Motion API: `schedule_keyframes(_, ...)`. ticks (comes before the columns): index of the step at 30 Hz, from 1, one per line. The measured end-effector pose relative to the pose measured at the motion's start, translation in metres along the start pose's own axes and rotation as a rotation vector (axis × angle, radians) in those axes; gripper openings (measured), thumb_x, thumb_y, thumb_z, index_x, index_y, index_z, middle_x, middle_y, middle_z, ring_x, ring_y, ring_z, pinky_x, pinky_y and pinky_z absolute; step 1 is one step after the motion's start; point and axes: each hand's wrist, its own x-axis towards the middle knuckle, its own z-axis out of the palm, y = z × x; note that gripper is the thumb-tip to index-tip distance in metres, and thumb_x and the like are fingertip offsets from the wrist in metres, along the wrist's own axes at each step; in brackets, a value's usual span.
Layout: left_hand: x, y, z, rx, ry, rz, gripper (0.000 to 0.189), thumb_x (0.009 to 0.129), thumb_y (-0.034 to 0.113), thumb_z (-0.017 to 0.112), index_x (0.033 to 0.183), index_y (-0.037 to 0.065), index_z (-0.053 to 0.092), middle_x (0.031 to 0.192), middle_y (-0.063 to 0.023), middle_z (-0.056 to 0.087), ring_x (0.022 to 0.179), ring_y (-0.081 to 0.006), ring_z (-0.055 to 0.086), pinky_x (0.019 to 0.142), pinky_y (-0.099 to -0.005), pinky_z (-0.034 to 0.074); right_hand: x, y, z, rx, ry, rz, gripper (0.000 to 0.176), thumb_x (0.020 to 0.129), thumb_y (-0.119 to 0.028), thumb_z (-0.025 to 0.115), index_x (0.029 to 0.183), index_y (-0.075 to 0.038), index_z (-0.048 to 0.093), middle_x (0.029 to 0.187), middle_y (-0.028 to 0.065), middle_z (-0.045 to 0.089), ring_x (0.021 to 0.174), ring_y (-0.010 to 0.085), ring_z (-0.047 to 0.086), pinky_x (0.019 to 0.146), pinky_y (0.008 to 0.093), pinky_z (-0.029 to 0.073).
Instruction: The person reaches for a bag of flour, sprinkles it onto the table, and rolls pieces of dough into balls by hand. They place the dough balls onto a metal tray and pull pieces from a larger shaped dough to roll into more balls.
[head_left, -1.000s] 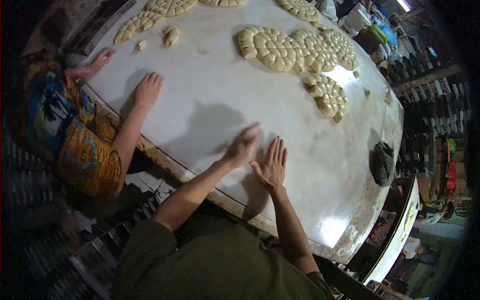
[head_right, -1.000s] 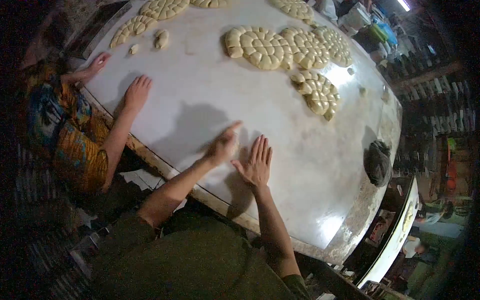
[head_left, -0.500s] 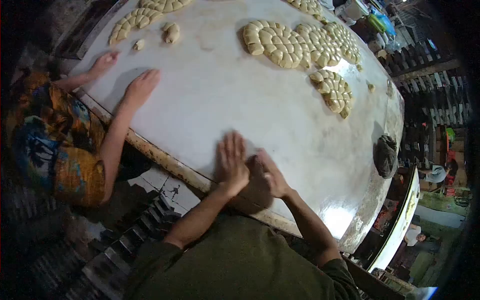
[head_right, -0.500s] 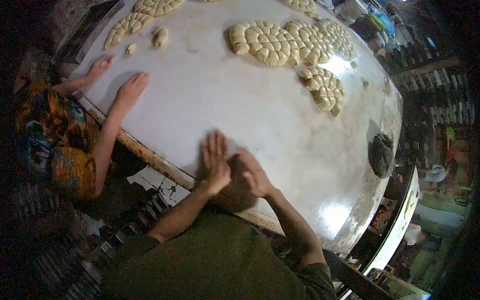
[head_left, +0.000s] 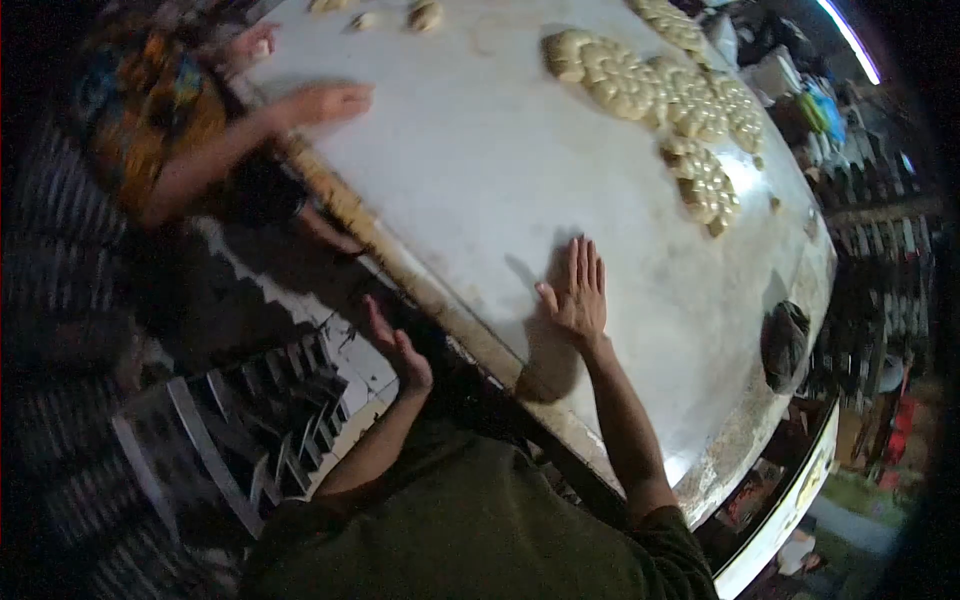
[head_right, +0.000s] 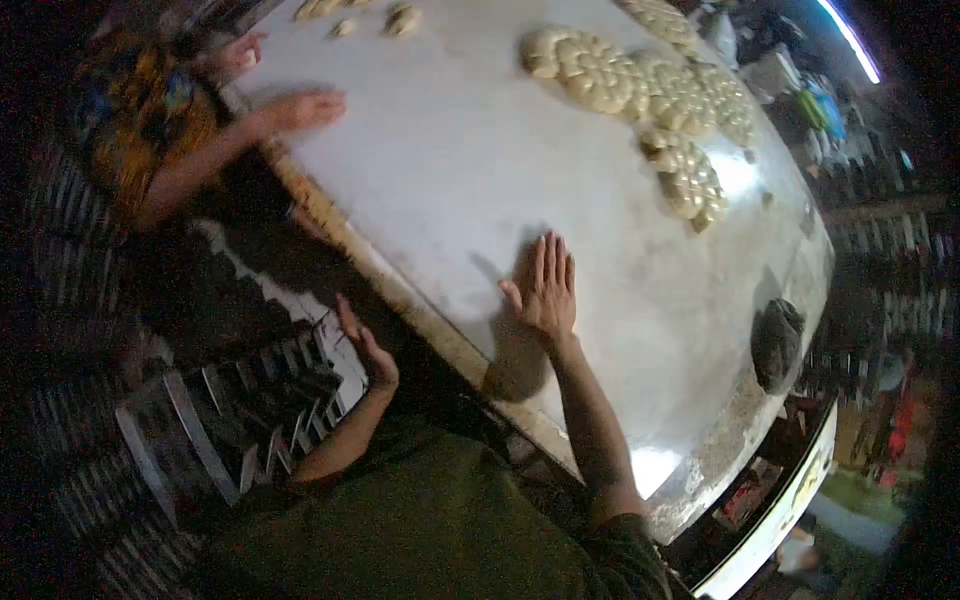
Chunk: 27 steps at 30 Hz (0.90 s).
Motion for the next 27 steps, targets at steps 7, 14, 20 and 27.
schedule_keyframes(7,-0.042,0.087,0.056,-0.637,-0.044,-0.282,0.074,0.093,0.055,0.023,0.145,0.006,0.007,0.149,-0.0145,0.013,0.137,-0.0294,0.015,0.112,-0.0406,0.01,-0.041,-0.114,0.006,0.233,-0.16,-0.363,0.08,0.091,-0.057,0.026,0.142,0.005,0.014,0.148,0.0228,0.013,0.138,0.0344,0.011,0.113,0.0431,0.01)
schedule_keyframes(14,-0.041,0.084,0.05,-0.478,-0.09,-0.418,0.062,0.095,0.045,0.027,0.142,0.004,0.025,0.146,-0.0115,0.026,0.136,-0.0248,0.022,0.111,-0.0386,0.013,-0.06,-0.091,-0.019,1.02,-0.086,-0.471,0.067,0.095,-0.044,0.031,0.144,-0.002,0.014,0.149,0.0203,0.014,0.138,0.0319,0.014,0.112,0.0401,0.012)
schedule_keyframes(20,-0.036,0.091,0.066,-0.889,0.335,-0.73,0.058,0.093,0.041,0.027,0.141,0.008,0.032,0.148,-0.0084,0.026,0.138,-0.0208,0.016,0.112,-0.0371,0.001,-0.027,0.018,0.003,-0.123,0.058,-0.145,0.07,0.094,-0.045,0.037,0.142,0.002,0.017,0.147,0.0227,0.019,0.136,0.0363,0.02,0.111,0.046,0.016)
schedule_keyframes(27,-0.027,0.079,0.039,-1.489,-0.028,-0.774,0.044,0.091,0.036,0.037,0.124,0.01,0.05,0.122,-0.0117,0.055,0.112,-0.0284,0.051,0.099,-0.0428,0.037,-0.08,-0.129,-0.005,0.118,-0.187,-0.509,0.079,0.091,-0.057,0.029,0.14,0.004,0.022,0.146,0.0224,0.02,0.138,0.0332,0.015,0.113,0.0434,0.009)
